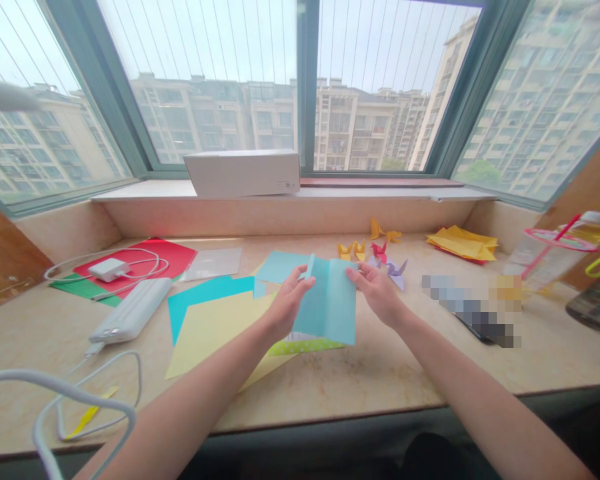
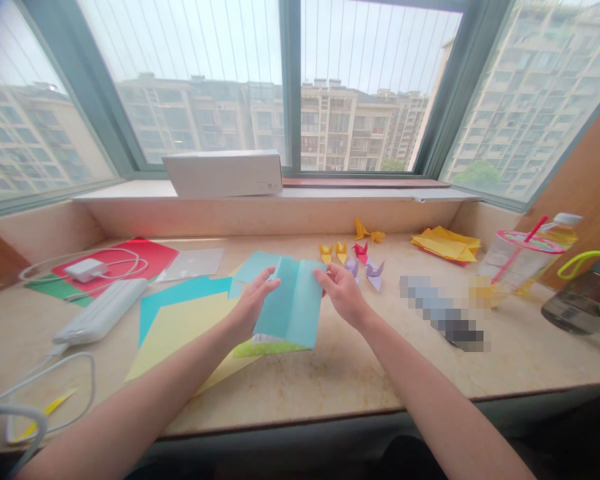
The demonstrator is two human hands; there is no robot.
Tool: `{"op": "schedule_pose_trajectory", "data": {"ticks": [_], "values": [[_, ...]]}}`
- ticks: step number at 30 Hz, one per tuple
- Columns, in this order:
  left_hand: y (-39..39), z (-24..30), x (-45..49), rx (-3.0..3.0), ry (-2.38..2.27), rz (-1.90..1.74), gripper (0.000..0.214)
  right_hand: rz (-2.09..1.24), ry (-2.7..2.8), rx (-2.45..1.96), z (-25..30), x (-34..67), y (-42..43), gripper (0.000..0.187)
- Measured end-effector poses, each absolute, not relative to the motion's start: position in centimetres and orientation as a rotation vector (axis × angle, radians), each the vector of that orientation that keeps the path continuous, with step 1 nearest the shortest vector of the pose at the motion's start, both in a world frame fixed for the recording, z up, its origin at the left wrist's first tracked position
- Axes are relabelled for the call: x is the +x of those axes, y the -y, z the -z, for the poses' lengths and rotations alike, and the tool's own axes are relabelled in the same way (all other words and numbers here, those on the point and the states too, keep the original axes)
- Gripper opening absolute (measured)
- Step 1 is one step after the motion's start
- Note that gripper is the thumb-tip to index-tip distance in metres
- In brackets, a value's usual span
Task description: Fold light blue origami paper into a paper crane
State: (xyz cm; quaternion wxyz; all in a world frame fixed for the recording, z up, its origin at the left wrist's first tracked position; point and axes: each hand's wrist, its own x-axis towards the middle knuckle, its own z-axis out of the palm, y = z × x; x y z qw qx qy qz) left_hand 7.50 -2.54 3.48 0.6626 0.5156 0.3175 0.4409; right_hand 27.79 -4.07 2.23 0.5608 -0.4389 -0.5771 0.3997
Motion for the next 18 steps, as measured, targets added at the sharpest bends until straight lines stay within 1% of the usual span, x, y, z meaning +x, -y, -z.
{"op": "schedule_pose_trajectory", "data": {"ticks": [4, 12, 14, 16, 18], "values": [[2.1, -3.5, 7.3, 1.074, -0.760, -0.993, 0.044, -0.889, 1.254, -1.148, -1.8, 28.1, 3.6, 0.042], [2.1, -3.1, 7.3, 1.205, -0.758, -0.990, 0.037, -0.864, 1.157, -1.187, -1.7, 28.4, 3.3, 0.052], [1.8, -2.8, 7.3, 1.209, -0.734, -1.014, 0.036, -0.948, 1.189, -1.193, -2.0, 28.4, 3.6, 0.055], [1.5, -2.6, 7.3, 1.199, -0.710, -1.041, 0.037, -1.111, 1.270, -1.163, -2.2, 28.3, 3.9, 0.059], [1.3, -2.4, 7.2, 1.180, -0.690, -1.060, 0.037, -1.228, 1.346, -1.107, -2.4, 28.2, 4.2, 0.059]]}}
